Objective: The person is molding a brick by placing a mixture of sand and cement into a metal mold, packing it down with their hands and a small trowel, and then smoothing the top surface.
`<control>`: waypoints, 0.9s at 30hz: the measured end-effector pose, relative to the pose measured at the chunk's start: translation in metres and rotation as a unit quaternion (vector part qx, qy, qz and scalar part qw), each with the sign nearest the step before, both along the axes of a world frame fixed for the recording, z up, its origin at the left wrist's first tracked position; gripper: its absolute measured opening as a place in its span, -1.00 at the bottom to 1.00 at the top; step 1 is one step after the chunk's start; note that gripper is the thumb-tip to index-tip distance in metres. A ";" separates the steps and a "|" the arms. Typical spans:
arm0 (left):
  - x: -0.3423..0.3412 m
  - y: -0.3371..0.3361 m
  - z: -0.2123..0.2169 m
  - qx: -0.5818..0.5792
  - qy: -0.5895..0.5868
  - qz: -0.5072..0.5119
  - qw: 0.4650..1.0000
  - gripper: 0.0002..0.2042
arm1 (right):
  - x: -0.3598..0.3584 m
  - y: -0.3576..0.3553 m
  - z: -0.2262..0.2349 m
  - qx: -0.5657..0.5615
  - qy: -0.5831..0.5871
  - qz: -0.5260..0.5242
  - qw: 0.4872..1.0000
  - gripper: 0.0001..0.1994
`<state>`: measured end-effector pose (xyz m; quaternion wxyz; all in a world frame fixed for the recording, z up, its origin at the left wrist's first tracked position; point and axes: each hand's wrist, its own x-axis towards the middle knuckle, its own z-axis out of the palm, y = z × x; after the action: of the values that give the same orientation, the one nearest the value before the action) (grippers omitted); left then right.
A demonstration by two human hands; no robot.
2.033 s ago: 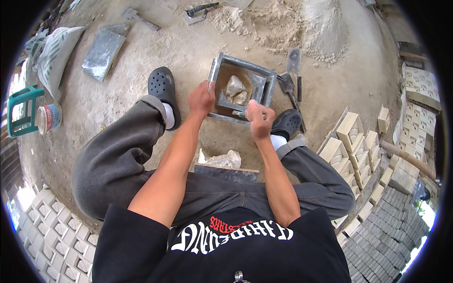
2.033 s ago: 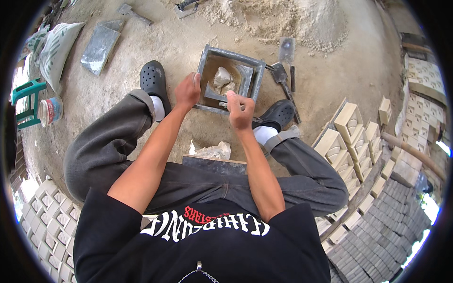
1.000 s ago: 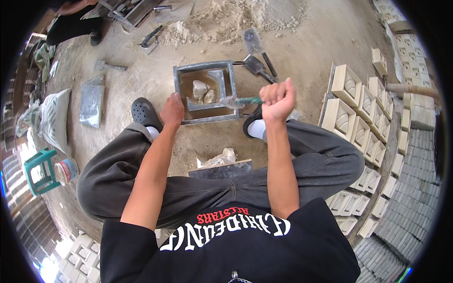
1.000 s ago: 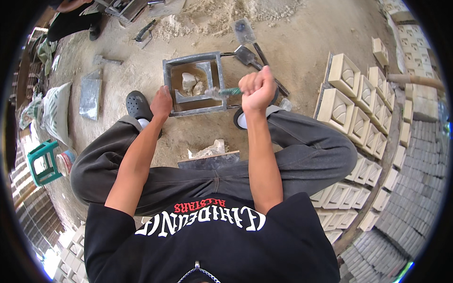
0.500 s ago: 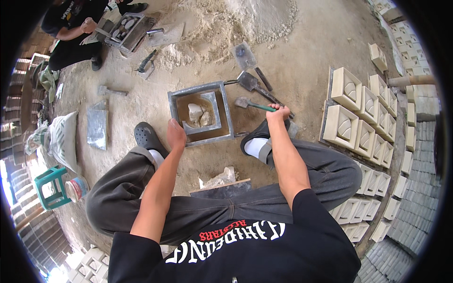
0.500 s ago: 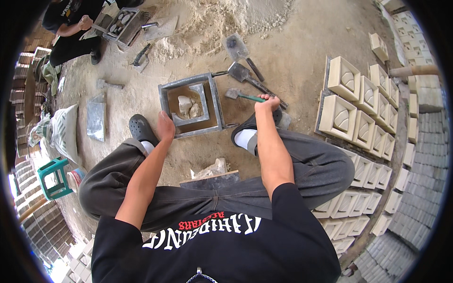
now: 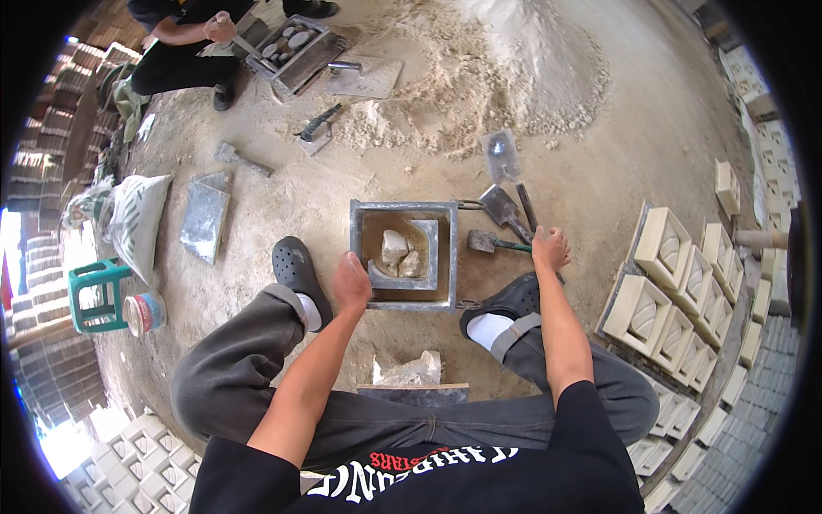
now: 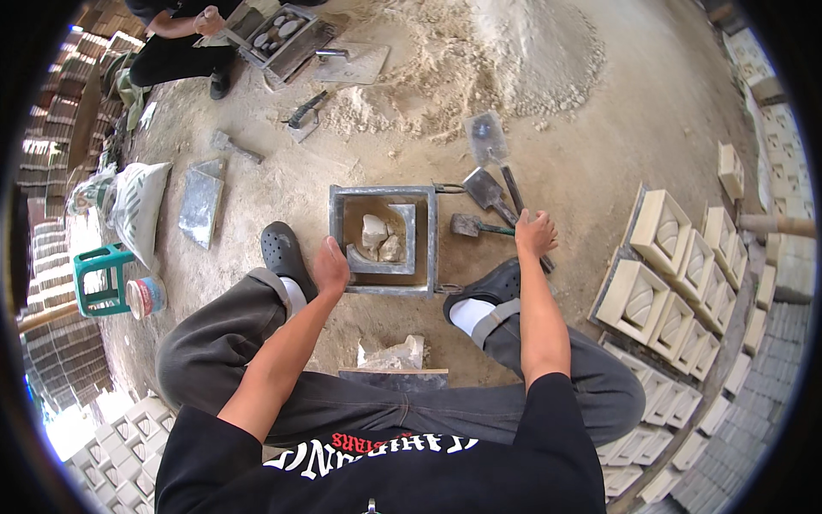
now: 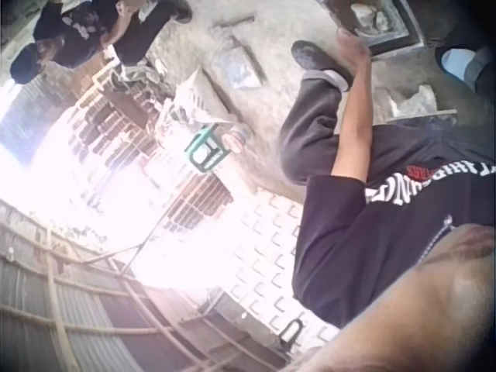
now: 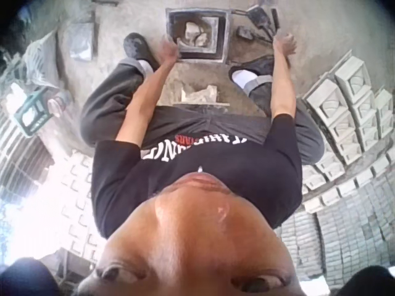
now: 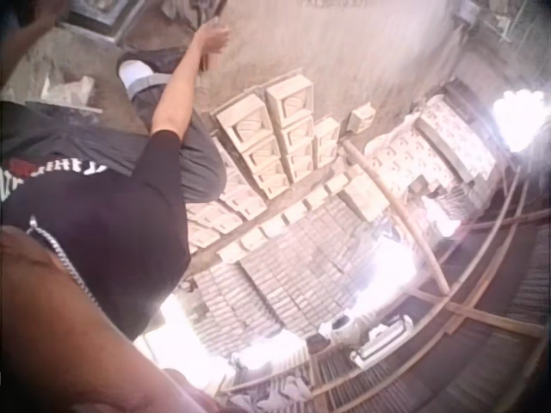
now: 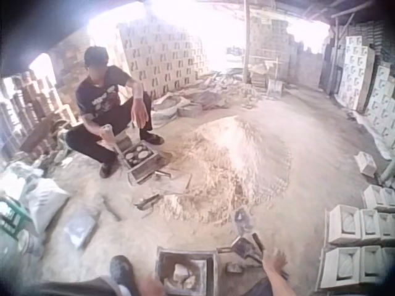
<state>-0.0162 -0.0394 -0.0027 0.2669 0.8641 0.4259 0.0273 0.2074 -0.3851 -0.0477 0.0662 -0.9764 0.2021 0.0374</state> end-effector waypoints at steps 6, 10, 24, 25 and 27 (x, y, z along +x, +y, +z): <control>0.000 -0.002 -0.004 -0.008 -0.047 -0.003 0.999 -0.61 | 0.044 0.010 -0.017 0.075 0.035 0.225 0.971 -0.55; -0.004 0.000 -0.007 -0.031 -0.004 0.018 0.999 -0.57 | 0.070 0.011 -0.034 0.068 0.012 0.277 0.958 -0.59; 0.001 -0.001 0.006 -0.034 0.006 0.013 0.999 -0.62 | 0.104 0.121 0.034 0.195 -0.023 0.326 0.925 -0.65; 0.003 -0.003 0.009 -0.034 -0.001 0.018 0.999 -0.61 | 0.111 0.137 0.039 0.194 -0.022 0.327 0.925 -0.65; 0.006 -0.004 0.013 -0.034 -0.009 0.024 0.999 -0.60 | 0.129 0.167 0.042 0.185 0.022 0.310 0.932 -0.60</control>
<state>-0.0101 -0.0437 0.0101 0.2996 0.8435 0.4450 0.0268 0.3366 -0.2183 -0.0058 0.2263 -0.9599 -0.1197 0.1146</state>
